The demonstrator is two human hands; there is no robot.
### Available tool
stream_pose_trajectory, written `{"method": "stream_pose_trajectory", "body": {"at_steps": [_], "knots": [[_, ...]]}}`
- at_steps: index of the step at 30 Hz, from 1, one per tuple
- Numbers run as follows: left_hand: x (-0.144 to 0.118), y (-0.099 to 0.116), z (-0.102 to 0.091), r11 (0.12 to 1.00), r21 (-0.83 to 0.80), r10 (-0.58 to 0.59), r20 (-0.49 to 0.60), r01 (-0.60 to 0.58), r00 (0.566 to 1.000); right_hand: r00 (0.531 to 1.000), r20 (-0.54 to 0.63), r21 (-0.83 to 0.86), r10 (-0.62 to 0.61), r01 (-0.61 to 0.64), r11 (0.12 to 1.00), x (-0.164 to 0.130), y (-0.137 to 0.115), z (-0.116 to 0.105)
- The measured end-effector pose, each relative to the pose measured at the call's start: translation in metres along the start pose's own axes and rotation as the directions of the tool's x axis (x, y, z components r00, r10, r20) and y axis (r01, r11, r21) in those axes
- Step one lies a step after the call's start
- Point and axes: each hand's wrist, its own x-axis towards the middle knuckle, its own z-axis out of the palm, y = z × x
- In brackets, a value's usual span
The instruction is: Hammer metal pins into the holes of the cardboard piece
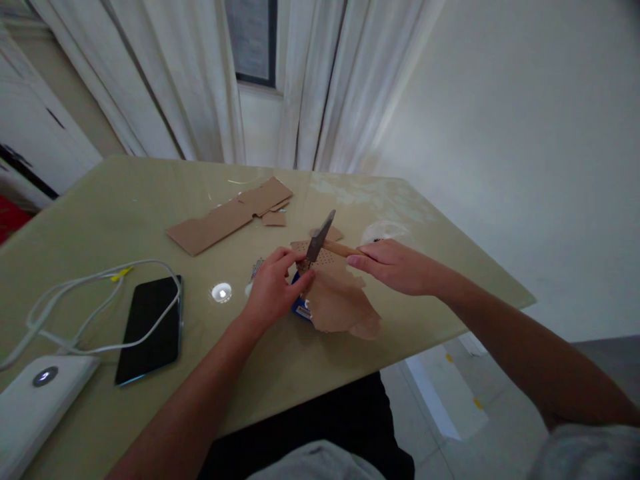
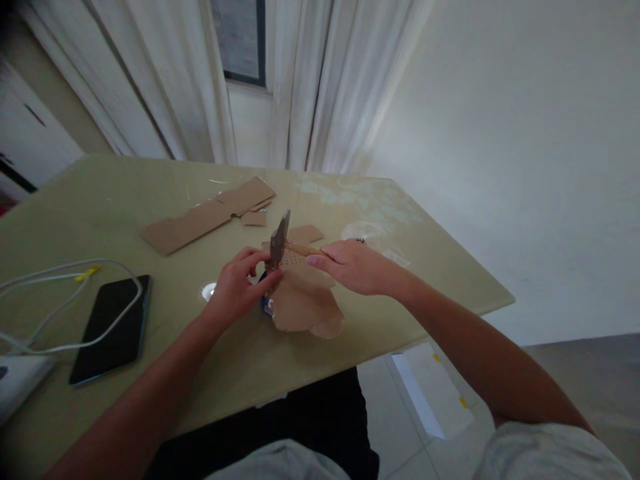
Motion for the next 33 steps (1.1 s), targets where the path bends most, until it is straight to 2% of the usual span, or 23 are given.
{"method": "stream_pose_trajectory", "body": {"at_steps": [10, 16, 22, 27, 33], "knots": [[0.0001, 0.0013, -0.0003, 1.0, 0.003, -0.006, -0.005, 0.006, 1.0, 1.0, -0.005, 0.019, -0.001, 0.002, 1.0, 0.0014, 0.0014, 0.0012], [0.0, 0.0031, -0.0003, 1.0, -0.015, -0.02, 0.002, 0.02, 1.0, 0.999, 0.029, -0.033, -0.012, 0.013, 0.999, 0.0022, -0.0003, 0.0037], [0.0, 0.0035, -0.0004, 1.0, -0.023, -0.019, -0.001, 0.019, 1.0, 1.0, -0.002, 0.002, 0.009, -0.009, 1.0, 0.0012, -0.0001, 0.0037], [-0.0003, 0.0027, -0.0005, 1.0, -0.005, -0.014, 0.014, 0.014, 1.0, 0.999, 0.049, -0.007, 0.012, -0.012, 1.0, 0.0047, 0.0014, 0.0089], [-0.0007, 0.0023, 0.0005, 1.0, 0.02, -0.007, 0.011, 0.007, 1.0, 1.0, 0.017, -0.015, 0.01, -0.009, 1.0, 0.0043, 0.0021, 0.0069]]}}
